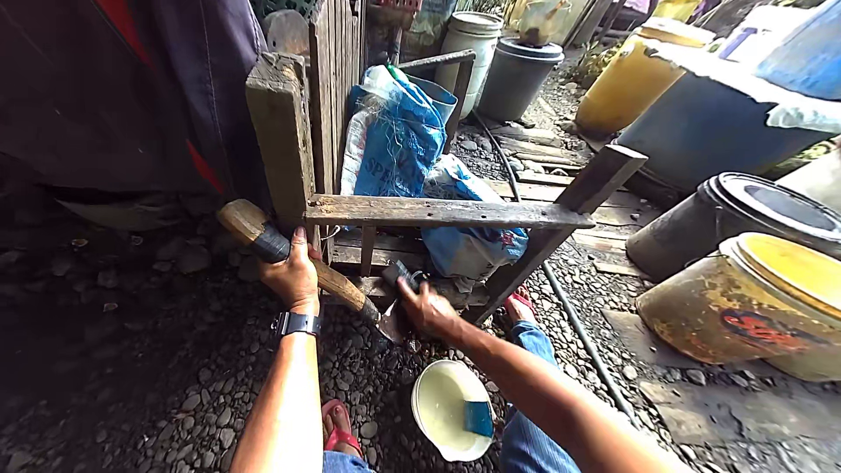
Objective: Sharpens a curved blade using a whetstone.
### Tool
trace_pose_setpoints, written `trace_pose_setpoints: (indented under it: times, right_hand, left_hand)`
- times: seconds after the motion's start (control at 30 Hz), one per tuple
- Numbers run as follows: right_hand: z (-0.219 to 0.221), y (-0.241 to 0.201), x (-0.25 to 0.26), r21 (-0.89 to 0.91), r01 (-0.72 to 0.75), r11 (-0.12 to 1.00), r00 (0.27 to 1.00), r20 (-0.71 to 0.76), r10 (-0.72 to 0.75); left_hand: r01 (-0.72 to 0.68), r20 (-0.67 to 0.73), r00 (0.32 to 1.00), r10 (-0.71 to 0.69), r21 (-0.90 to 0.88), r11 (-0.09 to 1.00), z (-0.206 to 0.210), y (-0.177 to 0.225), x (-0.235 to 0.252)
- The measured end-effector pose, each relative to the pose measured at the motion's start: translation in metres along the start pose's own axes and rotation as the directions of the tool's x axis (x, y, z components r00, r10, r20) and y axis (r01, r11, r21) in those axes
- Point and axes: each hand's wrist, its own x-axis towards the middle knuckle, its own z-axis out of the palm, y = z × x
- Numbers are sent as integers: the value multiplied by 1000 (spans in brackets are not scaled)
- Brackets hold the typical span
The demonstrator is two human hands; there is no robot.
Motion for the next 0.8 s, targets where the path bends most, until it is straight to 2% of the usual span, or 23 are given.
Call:
trace_pose_setpoints:
  times: [0.07, 0.1, 0.13, 0.2, 0.27, 0.3, 0.37, 0.47, 0.5, 0.53, 0.6, 0.67, 0.73, 0.8]
  right_hand:
    - [-15, 9, 31, 50, -176, 983, 981, -71, 179]
    - [-17, 9, 37, 60, -216, 975, 973, -73, 220]
    - [-13, 5, 33, 57, -199, 978, 977, -68, 203]
    - [3, -6, 4, 26, -50, 998, 999, 8, 49]
    - [16, -9, -22, -16, 122, 992, 987, 110, -120]
    - [16, -9, -24, -36, 161, 986, 980, 126, -156]
    - [5, -1, -8, -18, 106, 994, 993, 52, -105]
    - [-14, 7, 34, 76, -167, 983, 982, -75, 173]
    - [-13, 5, 37, 83, -197, 977, 976, -79, 204]
    - [-9, 1, 31, 76, -169, 983, 983, -64, 174]
    - [5, -5, 0, 30, -5, 1000, 1000, 22, 4]
    - [17, -7, -26, -2, 136, 991, 986, 102, -135]
    - [16, -1, -22, 11, 118, 993, 991, 55, -119]
    - [1, 3, 0, 79, -40, 996, 998, -37, 43]
  left_hand:
    - [-1, -7, 1000, 1, -1, 1000, 2, 1, -1]
    - [-6, -15, 1000, 6, 4, 1000, 2, 1, 0]
    - [-8, -24, 1000, 8, 11, 1000, 2, 1, 1]
    - [-5, -32, 999, 6, 28, 1000, 2, 0, 2]
    - [-2, -24, 1000, 3, 49, 999, 2, 1, 1]
    - [-1, -18, 1000, 3, 65, 998, 2, 3, 2]
    - [0, -12, 1000, 0, 59, 998, -1, 2, 1]
    - [-4, -14, 1000, 4, 42, 999, 2, 3, 0]
    - [-2, -19, 1000, 3, 45, 999, 3, 4, 0]
    - [0, -23, 1000, 1, 48, 999, 3, 5, 0]
    - [-7, -28, 1000, 8, 45, 999, 3, 3, 0]
    - [-18, -7, 1000, 19, 38, 999, 3, 3, 0]
    - [-49, 78, 996, 49, 2, 999, 7, 10, -6]
    - [-97, 167, 981, 99, -24, 995, 18, 19, -14]
